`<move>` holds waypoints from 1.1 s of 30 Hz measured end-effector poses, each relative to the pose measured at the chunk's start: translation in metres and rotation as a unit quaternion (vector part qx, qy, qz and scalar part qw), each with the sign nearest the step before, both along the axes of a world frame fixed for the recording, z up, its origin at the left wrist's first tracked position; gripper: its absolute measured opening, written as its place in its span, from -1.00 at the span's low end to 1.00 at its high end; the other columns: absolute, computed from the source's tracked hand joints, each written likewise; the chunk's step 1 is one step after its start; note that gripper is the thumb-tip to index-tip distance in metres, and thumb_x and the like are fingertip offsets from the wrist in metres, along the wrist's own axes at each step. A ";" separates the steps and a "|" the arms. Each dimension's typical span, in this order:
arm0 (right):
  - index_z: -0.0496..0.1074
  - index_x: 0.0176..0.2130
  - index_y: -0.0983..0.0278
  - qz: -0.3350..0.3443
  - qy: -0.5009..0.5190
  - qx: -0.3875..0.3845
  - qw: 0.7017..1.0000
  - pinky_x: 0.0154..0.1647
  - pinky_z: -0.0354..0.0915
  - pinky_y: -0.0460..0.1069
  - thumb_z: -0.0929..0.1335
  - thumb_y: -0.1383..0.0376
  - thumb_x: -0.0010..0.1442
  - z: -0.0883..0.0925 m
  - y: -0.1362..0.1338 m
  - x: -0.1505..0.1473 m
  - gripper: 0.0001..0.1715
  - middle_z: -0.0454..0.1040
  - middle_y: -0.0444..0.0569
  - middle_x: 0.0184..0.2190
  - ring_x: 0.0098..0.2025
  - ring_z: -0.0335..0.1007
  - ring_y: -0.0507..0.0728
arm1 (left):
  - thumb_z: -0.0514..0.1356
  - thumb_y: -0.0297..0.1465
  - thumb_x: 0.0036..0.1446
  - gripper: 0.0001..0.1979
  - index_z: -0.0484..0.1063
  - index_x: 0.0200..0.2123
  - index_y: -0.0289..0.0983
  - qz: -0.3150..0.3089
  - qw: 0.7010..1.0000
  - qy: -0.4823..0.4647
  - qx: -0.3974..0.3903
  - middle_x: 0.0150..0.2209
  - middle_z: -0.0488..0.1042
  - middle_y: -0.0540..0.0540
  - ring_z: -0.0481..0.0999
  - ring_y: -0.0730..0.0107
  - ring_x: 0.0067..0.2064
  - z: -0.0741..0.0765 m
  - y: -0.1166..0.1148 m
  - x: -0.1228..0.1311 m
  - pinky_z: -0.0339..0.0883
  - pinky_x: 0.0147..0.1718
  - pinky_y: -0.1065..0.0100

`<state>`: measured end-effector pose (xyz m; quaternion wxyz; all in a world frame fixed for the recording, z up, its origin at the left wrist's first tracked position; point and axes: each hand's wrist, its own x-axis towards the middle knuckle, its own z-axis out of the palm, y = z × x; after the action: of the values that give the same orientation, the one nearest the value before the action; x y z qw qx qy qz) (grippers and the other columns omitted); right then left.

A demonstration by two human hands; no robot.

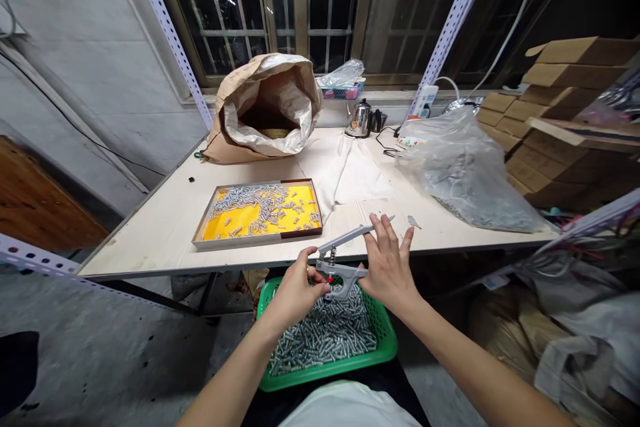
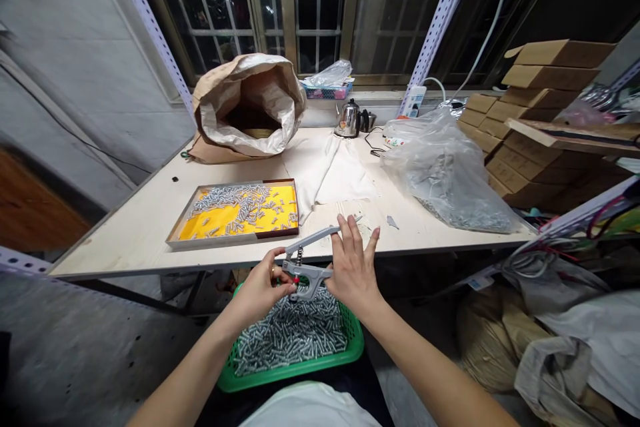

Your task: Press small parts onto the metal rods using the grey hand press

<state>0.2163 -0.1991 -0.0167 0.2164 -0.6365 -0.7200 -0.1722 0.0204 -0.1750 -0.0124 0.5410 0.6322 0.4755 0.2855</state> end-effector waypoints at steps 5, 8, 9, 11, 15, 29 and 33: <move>0.22 0.03 0.42 0.002 0.006 -0.002 1.000 0.24 -0.49 0.46 0.26 0.39 -0.08 -0.001 -0.003 -0.002 -0.38 -0.04 0.25 0.29 0.35 -0.29 0.33 | 0.27 -0.52 -0.15 -0.26 0.11 0.15 -0.34 -0.009 0.999 -0.008 -0.034 -0.52 0.48 0.04 0.49 0.31 -0.39 -0.001 0.001 0.000 0.24 -0.36 0.35; 0.24 0.01 0.41 0.006 0.017 0.008 1.000 0.24 -0.47 0.46 0.25 0.38 -0.07 0.000 -0.003 -0.002 -0.42 0.08 0.26 0.24 0.33 -0.22 0.34 | 0.28 -0.50 -0.16 -0.23 0.09 0.16 -0.36 0.006 0.998 -0.038 -0.054 -0.53 0.47 0.03 0.48 0.33 -0.40 -0.002 0.000 0.001 0.23 -0.36 0.35; 0.25 0.00 0.40 0.008 0.020 0.014 1.000 0.24 -0.46 0.46 0.25 0.38 -0.05 0.000 -0.003 -0.002 -0.44 0.12 0.26 0.21 0.32 -0.18 0.34 | 0.29 -0.49 -0.16 -0.23 0.09 0.16 -0.36 0.011 0.997 -0.048 -0.061 -0.53 0.47 0.03 0.47 0.33 -0.40 -0.002 -0.001 0.001 0.23 -0.36 0.36; 0.28 -0.06 0.36 0.012 0.025 0.029 0.999 0.25 -0.43 0.46 0.25 0.37 -0.03 0.002 -0.002 -0.002 -0.53 0.21 0.23 0.14 0.28 -0.08 0.34 | 0.31 -0.46 -0.17 -0.22 0.10 0.15 -0.37 0.014 0.995 -0.064 -0.073 -0.54 0.46 0.04 0.46 0.35 -0.41 -0.001 -0.002 0.000 0.23 -0.36 0.36; 0.33 -0.18 0.33 0.036 0.017 0.054 0.998 0.18 0.01 0.28 0.26 0.30 0.04 0.003 0.003 0.002 -0.70 0.38 0.13 -0.11 0.02 0.22 0.26 | 0.34 -0.40 -0.16 -0.18 0.07 0.17 -0.36 0.015 0.993 -0.091 -0.080 -0.46 0.47 0.00 0.47 0.33 -0.36 0.006 -0.003 -0.007 0.25 -0.33 0.35; 0.34 -0.38 0.28 0.059 -0.102 -0.038 0.992 -0.37 0.01 -0.01 0.32 0.25 -0.04 -0.005 0.030 0.008 -0.83 0.36 -0.03 -0.48 -0.37 0.20 0.12 | 0.22 0.00 -0.12 -0.55 0.50 -0.51 -0.32 0.091 0.991 -0.063 -0.074 -0.50 0.49 -0.10 0.38 0.34 -0.42 0.006 -0.007 -0.002 0.16 -0.42 0.39; 0.31 -0.36 0.29 0.027 -0.081 -0.005 0.996 -0.18 0.07 0.06 0.28 0.17 0.07 0.008 0.028 0.004 -0.79 0.37 0.06 -0.35 -0.23 0.19 0.19 | 0.33 -0.23 -0.22 -0.76 0.51 -0.57 -0.31 0.078 0.992 -0.067 -0.078 -0.55 0.48 -0.04 0.36 0.37 -0.45 0.007 -0.005 -0.002 0.16 -0.38 0.38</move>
<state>0.2207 -0.1715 -0.0086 0.1587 -0.6014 -0.7533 -0.2138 0.0179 -0.1803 -0.0058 0.5958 0.5283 0.5068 0.3303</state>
